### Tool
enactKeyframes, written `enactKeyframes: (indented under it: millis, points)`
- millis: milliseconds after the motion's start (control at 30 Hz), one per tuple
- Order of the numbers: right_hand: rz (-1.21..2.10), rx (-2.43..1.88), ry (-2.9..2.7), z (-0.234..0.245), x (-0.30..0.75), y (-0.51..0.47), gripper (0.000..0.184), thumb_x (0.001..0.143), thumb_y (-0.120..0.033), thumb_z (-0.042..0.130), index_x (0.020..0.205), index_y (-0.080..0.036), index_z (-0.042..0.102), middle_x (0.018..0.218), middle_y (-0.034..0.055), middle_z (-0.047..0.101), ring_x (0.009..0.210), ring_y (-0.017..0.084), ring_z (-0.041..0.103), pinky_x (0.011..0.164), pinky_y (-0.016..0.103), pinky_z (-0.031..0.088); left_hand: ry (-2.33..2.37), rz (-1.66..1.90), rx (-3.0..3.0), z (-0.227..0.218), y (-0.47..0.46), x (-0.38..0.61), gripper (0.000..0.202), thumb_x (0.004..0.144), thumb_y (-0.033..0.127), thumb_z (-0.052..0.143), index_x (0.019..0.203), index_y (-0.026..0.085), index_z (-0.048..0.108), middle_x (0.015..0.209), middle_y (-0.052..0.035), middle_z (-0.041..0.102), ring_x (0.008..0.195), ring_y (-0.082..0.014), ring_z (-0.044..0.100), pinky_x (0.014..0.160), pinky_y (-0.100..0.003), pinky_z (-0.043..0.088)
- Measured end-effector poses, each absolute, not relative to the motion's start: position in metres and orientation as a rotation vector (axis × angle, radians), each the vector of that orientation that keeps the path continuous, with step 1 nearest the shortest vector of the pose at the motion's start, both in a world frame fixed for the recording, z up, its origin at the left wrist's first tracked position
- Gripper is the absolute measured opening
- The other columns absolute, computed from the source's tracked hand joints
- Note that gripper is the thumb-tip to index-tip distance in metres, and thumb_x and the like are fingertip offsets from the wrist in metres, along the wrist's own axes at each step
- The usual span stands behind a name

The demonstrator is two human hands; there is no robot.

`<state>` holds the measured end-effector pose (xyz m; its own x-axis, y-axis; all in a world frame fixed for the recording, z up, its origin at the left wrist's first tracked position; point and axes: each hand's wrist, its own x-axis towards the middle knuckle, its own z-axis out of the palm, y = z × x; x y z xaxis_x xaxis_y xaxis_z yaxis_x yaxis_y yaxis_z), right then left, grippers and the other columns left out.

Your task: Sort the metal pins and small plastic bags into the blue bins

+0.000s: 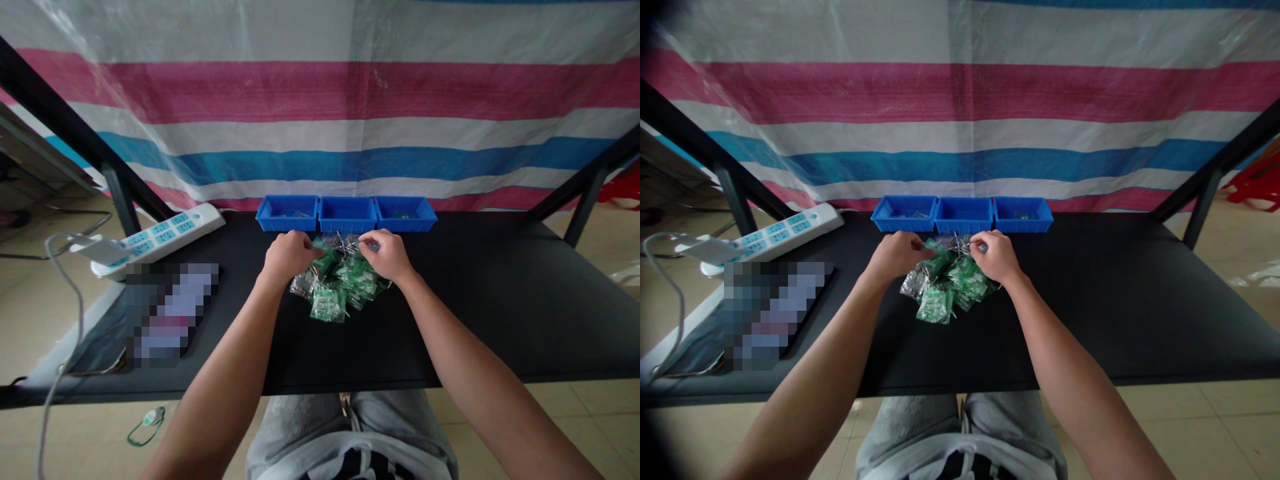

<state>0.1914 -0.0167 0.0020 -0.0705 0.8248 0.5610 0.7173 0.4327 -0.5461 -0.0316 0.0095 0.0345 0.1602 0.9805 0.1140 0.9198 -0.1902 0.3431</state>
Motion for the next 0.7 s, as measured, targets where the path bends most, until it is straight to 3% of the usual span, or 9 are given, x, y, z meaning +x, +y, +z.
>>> enactKeyframes:
  millis: [167, 267, 467, 600, 700]
  points:
    - [0.17, -1.306, -1.818, 0.002, 0.191, -0.017, 0.01, 0.076, -0.017, 0.06, 0.078, -0.019, 0.07, 0.075, 0.0047, 0.073, 0.073, 0.021, 0.065, 0.072, 0.033, 0.05, 1.788, 0.625, 2.143, 0.035, 0.012, -0.032, 0.03, 0.07, 0.036, 0.071, 0.095, 0.02, 0.075, 0.077, -0.0089, 0.072, 0.075, -0.0264, 0.066, 0.07, -0.035, 0.048]
    - [0.179, -1.297, -1.818, 0.004, 0.19, -0.018, 0.011, 0.079, -0.022, 0.06, 0.078, -0.019, 0.07, 0.076, 0.005, 0.072, 0.075, 0.02, 0.065, 0.074, 0.033, 0.05, 1.624, 0.808, 2.079, 0.036, 0.014, -0.031, 0.036, 0.069, 0.036, 0.071, 0.098, 0.017, 0.074, 0.075, -0.0053, 0.071, 0.072, -0.0222, 0.065, 0.069, -0.031, 0.047]
    - [0.438, -1.149, -1.851, 0.009, 0.184, -0.026, 0.034, 0.077, -0.036, 0.068, 0.108, -0.021, 0.066, 0.096, 0.0052, 0.073, 0.089, 0.021, 0.067, 0.076, 0.031, 0.051, 1.125, 0.98, 1.981, 0.036, 0.008, -0.018, 0.039, 0.072, 0.046, 0.068, 0.097, 0.016, 0.074, 0.068, -0.0022, 0.067, 0.06, -0.0148, 0.055, 0.058, -0.027, 0.042]
    - [0.45, -1.15, -1.761, 0.012, 0.181, -0.029, 0.018, 0.078, -0.029, 0.067, 0.093, -0.02, 0.069, 0.083, 0.0029, 0.073, 0.073, 0.018, 0.066, 0.068, 0.029, 0.05, 1.053, 1.05, 1.953, 0.034, 0.004, -0.01, 0.038, 0.072, 0.043, 0.07, 0.099, 0.016, 0.072, 0.077, -0.0039, 0.069, 0.067, -0.015, 0.057, 0.065, -0.027, 0.044]
    - [0.4, -1.105, -1.663, 0.014, 0.182, -0.029, 0.009, 0.078, -0.026, 0.067, 0.085, -0.021, 0.069, 0.087, 0.0035, 0.073, 0.079, 0.019, 0.067, 0.073, 0.031, 0.051, 1.055, 1.085, 2.019, 0.032, 0.003, -0.009, 0.04, 0.068, 0.035, 0.074, 0.105, 0.019, 0.069, 0.096, -0.0068, 0.07, 0.087, -0.0191, 0.062, 0.076, -0.03, 0.047]
